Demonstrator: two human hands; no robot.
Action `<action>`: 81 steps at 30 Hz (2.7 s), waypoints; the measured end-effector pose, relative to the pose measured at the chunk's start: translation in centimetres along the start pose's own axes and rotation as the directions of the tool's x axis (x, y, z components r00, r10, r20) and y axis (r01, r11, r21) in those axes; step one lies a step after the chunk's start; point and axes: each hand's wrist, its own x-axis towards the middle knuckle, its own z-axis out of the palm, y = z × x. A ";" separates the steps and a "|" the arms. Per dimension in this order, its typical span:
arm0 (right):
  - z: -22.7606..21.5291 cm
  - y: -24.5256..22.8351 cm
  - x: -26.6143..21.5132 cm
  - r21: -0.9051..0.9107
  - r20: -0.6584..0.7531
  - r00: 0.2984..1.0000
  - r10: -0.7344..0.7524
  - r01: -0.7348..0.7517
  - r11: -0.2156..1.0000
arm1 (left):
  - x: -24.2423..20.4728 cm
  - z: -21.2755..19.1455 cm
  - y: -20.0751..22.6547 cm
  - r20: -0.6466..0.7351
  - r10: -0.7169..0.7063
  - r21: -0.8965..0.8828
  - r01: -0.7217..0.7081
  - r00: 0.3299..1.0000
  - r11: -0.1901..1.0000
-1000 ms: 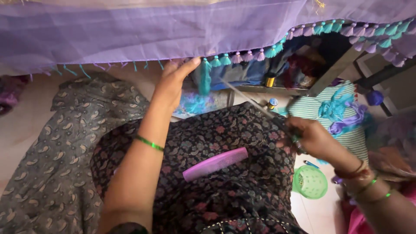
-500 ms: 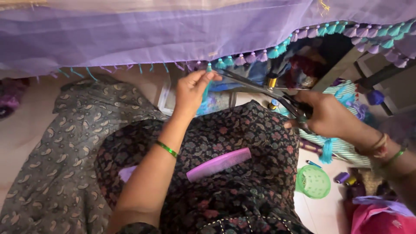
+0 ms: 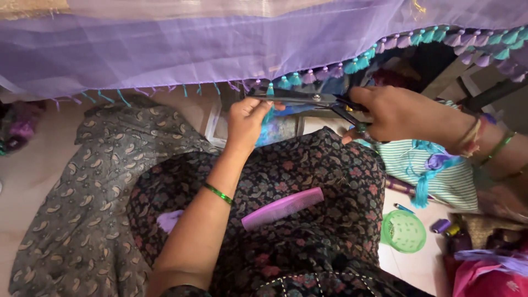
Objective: The recorder is shown using a needle and thread to hand-sew or attach small decorative tassels and trim to the edge of a purple and gold fabric garment or sari.
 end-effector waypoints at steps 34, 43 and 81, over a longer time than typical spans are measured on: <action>25.6 -3.0 1.4 0.990 0.061 0.988 -0.144 -0.079 -0.121 | -4.7 0.8 7.8 0.214 -0.370 -0.373 0.425 0.904 0.824; 19.5 -7.9 5.1 0.767 0.246 0.967 -0.059 -0.232 -0.598 | -4.8 1.7 5.9 0.165 -0.466 -0.644 0.453 0.869 0.617; 7.7 -2.4 -2.3 0.805 -0.590 0.567 0.575 0.357 0.474 | -8.9 -1.5 -0.1 0.369 0.057 0.682 -0.312 0.928 0.662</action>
